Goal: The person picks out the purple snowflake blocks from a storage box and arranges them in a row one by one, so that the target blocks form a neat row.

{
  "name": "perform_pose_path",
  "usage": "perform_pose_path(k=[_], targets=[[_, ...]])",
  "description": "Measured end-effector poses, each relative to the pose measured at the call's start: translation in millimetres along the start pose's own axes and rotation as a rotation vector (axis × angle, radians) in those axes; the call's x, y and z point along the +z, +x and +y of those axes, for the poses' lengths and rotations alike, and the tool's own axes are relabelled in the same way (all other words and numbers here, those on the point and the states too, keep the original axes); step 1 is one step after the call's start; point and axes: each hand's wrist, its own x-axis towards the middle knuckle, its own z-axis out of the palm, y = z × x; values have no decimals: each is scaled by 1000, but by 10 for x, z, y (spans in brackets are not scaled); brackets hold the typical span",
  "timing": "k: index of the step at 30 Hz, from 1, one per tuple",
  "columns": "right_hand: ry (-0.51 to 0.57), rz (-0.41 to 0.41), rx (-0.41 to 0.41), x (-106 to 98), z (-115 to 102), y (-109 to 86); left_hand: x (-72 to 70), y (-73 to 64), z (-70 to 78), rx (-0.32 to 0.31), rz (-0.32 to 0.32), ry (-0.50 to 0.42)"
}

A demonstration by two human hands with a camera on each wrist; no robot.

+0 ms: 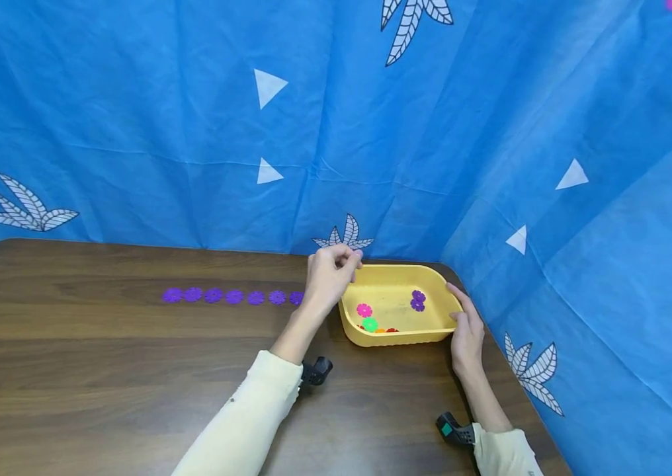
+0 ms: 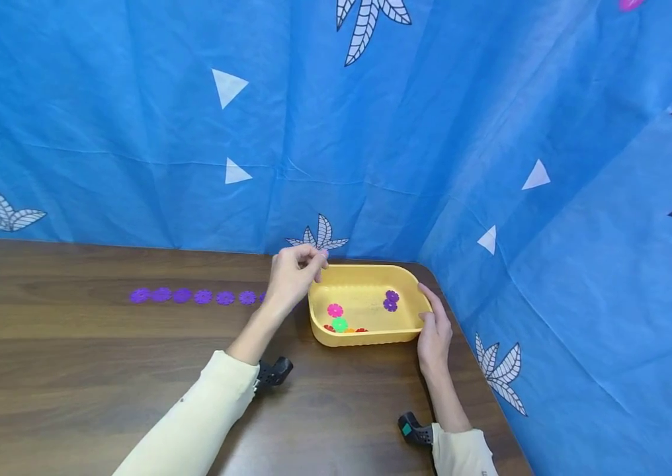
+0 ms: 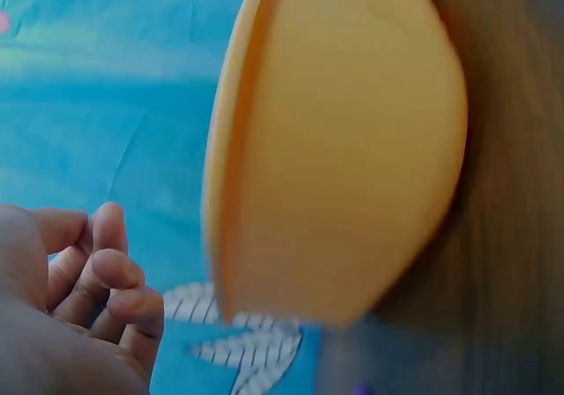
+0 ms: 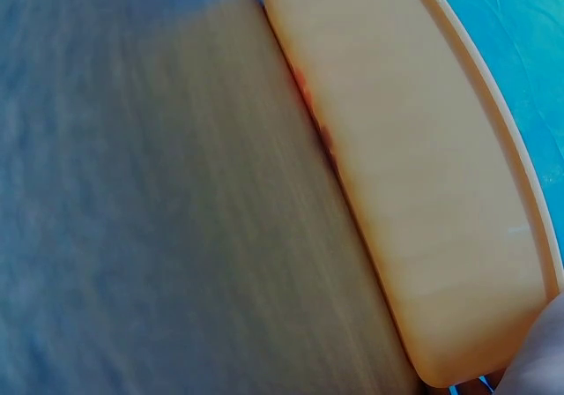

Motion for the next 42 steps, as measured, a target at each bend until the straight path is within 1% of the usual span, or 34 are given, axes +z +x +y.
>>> perform_pose_path(k=[2,5,9,10,12,15,18,23,25,28,30,32,34,36,38,39,40,42], targets=[[-8,10,4,-22,5,-8,159,-42,43,-11,-32,-14],[-13,16,14,-37,15,-15,377,-108,127,-9,-68,-37],[-14,12,13,-17,9,0,608,-162,235,9,-99,-88],[-14,10,12,-8,7,7,656,-171,251,10,-111,-87],[-14,0,8,12,-6,14,734,-186,262,5,-136,-66],[-16,-9,5,16,5,1,842,-225,231,-9,-200,27],[-12,-7,3,12,16,1,899,-237,196,5,-255,117],[18,-8,-1,0,27,23,923,-204,178,22,-345,193],[13,-12,3,-10,24,26,936,-185,173,30,-392,267],[-8,5,10,-33,10,17,987,-154,151,61,-495,405],[-14,16,8,-44,-4,11,1030,-132,134,102,-584,486],[-10,19,1,-45,-15,7,1068,-122,120,122,-685,552],[-6,13,-12,-35,-24,15,1089,-119,113,125,-775,612],[-3,14,-23,-20,-27,29,1101,-117,101,112,-838,679],[-5,20,-32,-6,-25,38,1097,-116,92,98,-872,729],[-4,21,-33,2,-22,38,1092,-115,84,94,-875,742],[1,21,-35,9,-17,38,1083,-113,79,94,-867,746],[9,14,-34,21,-6,31,1067,-105,59,98,-833,725]])
